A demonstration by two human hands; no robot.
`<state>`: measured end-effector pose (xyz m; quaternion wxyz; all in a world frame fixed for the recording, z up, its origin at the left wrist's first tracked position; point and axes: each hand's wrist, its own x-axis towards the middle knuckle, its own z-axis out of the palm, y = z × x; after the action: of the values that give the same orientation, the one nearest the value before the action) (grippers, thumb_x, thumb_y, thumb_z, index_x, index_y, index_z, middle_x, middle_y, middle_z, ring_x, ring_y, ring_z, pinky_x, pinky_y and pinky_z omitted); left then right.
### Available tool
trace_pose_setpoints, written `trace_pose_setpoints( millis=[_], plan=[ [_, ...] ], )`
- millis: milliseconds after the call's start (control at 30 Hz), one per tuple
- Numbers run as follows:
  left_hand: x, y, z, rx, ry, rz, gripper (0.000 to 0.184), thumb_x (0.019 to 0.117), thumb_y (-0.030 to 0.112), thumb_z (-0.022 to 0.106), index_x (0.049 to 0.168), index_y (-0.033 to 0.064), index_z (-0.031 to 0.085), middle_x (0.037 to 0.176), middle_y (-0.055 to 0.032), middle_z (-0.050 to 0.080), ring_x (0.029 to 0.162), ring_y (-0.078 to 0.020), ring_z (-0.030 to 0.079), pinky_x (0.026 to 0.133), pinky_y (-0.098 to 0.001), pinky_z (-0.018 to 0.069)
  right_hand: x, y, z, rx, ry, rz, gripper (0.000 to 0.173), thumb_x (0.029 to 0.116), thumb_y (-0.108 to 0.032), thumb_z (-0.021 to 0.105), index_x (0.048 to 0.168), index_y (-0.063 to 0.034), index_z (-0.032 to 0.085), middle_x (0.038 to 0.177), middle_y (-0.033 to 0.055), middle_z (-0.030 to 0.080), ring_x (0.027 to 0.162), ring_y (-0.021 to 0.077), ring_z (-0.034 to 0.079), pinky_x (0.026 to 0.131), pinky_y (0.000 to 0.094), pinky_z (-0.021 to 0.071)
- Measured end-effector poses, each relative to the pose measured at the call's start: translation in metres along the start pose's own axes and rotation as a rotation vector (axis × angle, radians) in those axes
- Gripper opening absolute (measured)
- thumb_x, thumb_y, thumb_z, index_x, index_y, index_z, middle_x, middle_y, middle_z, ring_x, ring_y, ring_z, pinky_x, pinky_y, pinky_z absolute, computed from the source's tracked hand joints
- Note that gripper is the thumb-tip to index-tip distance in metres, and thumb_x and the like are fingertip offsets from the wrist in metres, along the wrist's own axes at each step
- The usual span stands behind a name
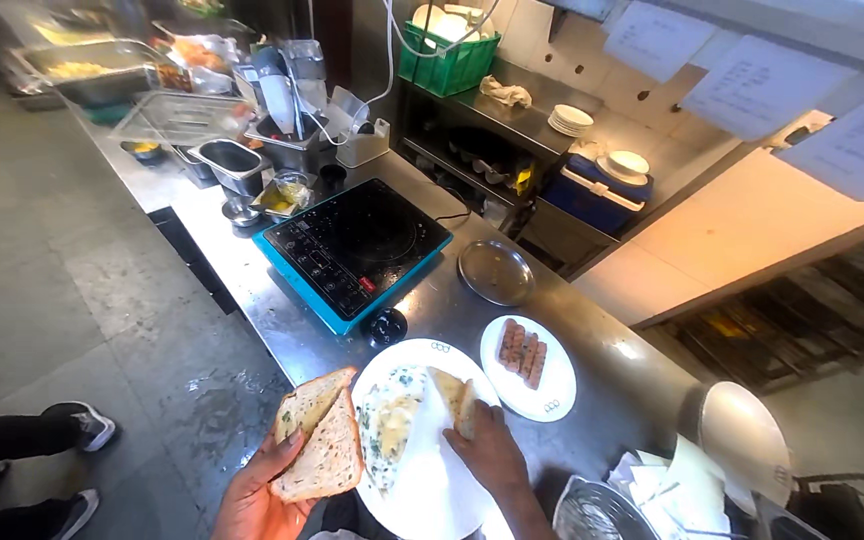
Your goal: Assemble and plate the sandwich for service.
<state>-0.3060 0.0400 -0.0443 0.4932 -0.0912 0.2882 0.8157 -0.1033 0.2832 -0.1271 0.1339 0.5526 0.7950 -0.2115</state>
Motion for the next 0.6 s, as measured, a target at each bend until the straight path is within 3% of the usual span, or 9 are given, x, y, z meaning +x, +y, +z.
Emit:
trace_pose_setpoints(
  millis=[100,200,233,333,400,467,533,600],
  plan=[
    [-0.002,-0.001,-0.001,-0.006,0.008,0.002,0.032,0.0970,0.010,0.051,0.129,0.0090,0.050,0.113,-0.0209,0.071,0.095,-0.0340,0.075,0.075,-0.0505,0.0640,0.003,-0.012,0.008,0.134,0.061,0.060,0.089,0.0842,-0.065,0.071,0.146,-0.0043,0.051,0.142,0.0224,0.054,0.120,0.0337,0.063,0.096,0.0477,0.0550],
    [-0.004,-0.003,0.000,-0.003,0.014,0.005,0.033,0.0969,0.010,0.052,0.129,0.0098,0.050,0.113,-0.0198,0.071,0.096,-0.0336,0.074,0.076,-0.0510,0.0640,0.000,-0.010,0.010,0.383,0.207,0.036,0.073,0.0895,-0.046,0.073,0.142,0.0011,0.052,0.135,0.0232,0.059,0.118,0.0332,0.063,0.100,0.0491,0.0525],
    [-0.004,-0.003,0.000,-0.011,0.008,0.007,0.034,0.0962,0.010,0.054,0.130,0.0098,0.050,0.113,-0.0199,0.071,0.096,-0.0339,0.074,0.076,-0.0514,0.0639,-0.003,-0.006,0.010,0.496,0.270,0.015,0.069,0.0906,-0.036,0.073,0.142,0.0028,0.051,0.129,0.0225,0.062,0.111,0.0319,0.066,0.096,0.0493,0.0540],
    [-0.003,-0.004,0.000,0.000,0.014,0.018,0.034,0.0967,0.010,0.052,0.131,0.0095,0.048,0.114,-0.0195,0.071,0.097,-0.0333,0.074,0.077,-0.0514,0.0637,-0.017,0.004,0.009,0.832,0.358,-0.025,0.062,0.0935,-0.012,0.064,0.147,0.0032,0.037,0.104,0.0165,0.068,0.079,0.0232,0.070,0.072,0.0441,0.0597],
    [-0.002,-0.005,-0.001,0.017,0.018,0.017,0.034,0.0979,0.011,0.049,0.132,0.0100,0.047,0.115,-0.0189,0.071,0.097,-0.0327,0.074,0.077,-0.0506,0.0638,-0.021,0.007,0.011,1.073,0.332,-0.036,0.041,0.0953,-0.004,0.058,0.133,0.0032,0.043,0.095,0.0166,0.067,0.076,0.0225,0.071,0.067,0.0413,0.0618],
    [0.000,-0.008,-0.002,0.017,0.005,0.000,0.037,0.0972,0.011,0.050,0.134,0.0105,0.047,0.115,-0.0193,0.071,0.097,-0.0335,0.074,0.077,-0.0508,0.0637,-0.017,0.008,0.014,1.276,0.240,-0.019,0.025,0.0992,-0.002,0.054,0.122,0.0047,0.049,0.098,0.0175,0.062,0.081,0.0225,0.068,0.071,0.0393,0.0611],
    [0.001,-0.012,0.001,0.025,-0.004,-0.015,0.038,0.0974,0.012,0.051,0.136,0.0112,0.046,0.115,-0.0192,0.071,0.097,-0.0335,0.074,0.078,-0.0510,0.0636,-0.007,0.011,0.020,1.271,0.222,-0.014,0.021,0.0994,-0.005,0.055,0.118,0.0045,0.053,0.100,0.0166,0.060,0.083,0.0214,0.065,0.071,0.0374,0.0582],
    [0.003,-0.016,0.002,0.028,-0.020,-0.027,0.042,0.0967,0.011,0.052,0.137,0.0115,0.044,0.116,-0.0198,0.070,0.098,-0.0341,0.074,0.079,-0.0515,0.0633,0.005,0.015,0.028,1.036,0.284,-0.016,0.024,0.0986,-0.010,0.060,0.118,0.0039,0.062,0.102,0.0195,0.062,0.079,0.0246,0.066,0.067,0.0395,0.0587]
  ],
)
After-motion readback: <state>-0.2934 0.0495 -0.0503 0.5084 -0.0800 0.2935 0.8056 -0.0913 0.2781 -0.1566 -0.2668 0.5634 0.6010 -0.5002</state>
